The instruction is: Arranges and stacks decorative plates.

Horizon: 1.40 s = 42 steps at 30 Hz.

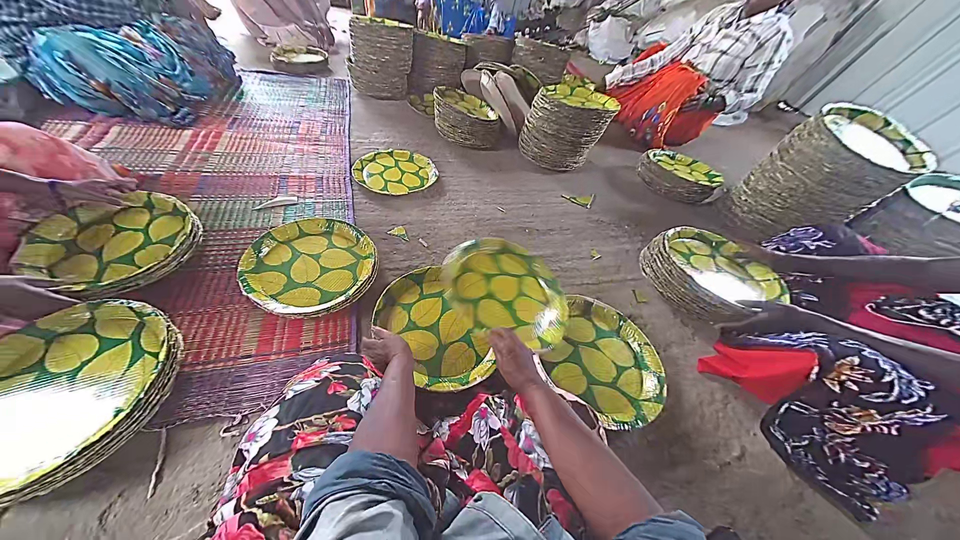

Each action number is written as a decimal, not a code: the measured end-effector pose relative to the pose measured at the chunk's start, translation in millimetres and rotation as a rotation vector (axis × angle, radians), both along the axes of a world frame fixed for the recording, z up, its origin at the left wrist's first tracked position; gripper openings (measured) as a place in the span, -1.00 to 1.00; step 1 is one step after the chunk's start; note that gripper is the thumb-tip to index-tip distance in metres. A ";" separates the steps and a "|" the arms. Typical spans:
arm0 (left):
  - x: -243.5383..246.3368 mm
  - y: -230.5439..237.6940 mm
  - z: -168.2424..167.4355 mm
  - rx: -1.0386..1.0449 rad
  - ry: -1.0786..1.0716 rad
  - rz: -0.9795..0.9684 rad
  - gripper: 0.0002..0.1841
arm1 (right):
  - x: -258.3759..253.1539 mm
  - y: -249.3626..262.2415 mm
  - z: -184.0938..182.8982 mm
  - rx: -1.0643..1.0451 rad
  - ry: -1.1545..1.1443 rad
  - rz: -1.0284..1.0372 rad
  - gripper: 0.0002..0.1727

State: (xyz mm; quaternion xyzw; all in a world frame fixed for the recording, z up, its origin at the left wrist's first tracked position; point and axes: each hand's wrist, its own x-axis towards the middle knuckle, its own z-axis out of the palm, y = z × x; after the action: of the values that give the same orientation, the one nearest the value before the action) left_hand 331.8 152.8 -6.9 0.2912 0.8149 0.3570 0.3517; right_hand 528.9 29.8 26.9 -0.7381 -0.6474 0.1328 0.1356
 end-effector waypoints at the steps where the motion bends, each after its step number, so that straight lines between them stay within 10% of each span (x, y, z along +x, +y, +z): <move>1: -1.2 2.2 -2.2 -0.016 -0.062 0.034 -0.40 | -3.7 2.7 -2.8 -0.130 0.030 0.124 -0.55; 8: -1.5 -7.5 -6.6 -0.085 -0.186 -0.070 -0.26 | -0.5 7.9 -15.5 -0.433 0.100 0.249 -0.62; 17: 8.3 -20.8 18.7 0.011 -0.577 -0.240 -0.40 | 23.9 3.6 -0.6 0.024 0.160 -0.288 -0.61; 21: 6.0 -6.4 38.8 0.170 -0.563 -0.052 -0.45 | 38.3 -2.5 -2.2 0.350 0.174 -0.475 -0.63; 27: -12.6 23.0 71.2 0.598 -0.770 0.356 -0.32 | 47.5 -3.4 -1.1 0.271 0.276 -0.652 -0.63; 35: 15.9 -2.9 35.7 0.047 -0.766 -0.374 -0.49 | 46.9 8.3 -13.9 -0.334 0.147 -0.790 -0.23; 42: 26.9 -10.3 19.7 -0.150 -0.033 -1.023 -0.54 | 40.2 14.4 -15.0 -0.479 0.002 -0.756 -0.45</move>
State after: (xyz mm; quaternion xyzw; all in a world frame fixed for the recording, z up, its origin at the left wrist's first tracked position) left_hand 358.7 142.5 12.8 0.6208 0.5860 0.0844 0.5140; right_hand 569.0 44.2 11.9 -0.9334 -0.2829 0.2207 0.0006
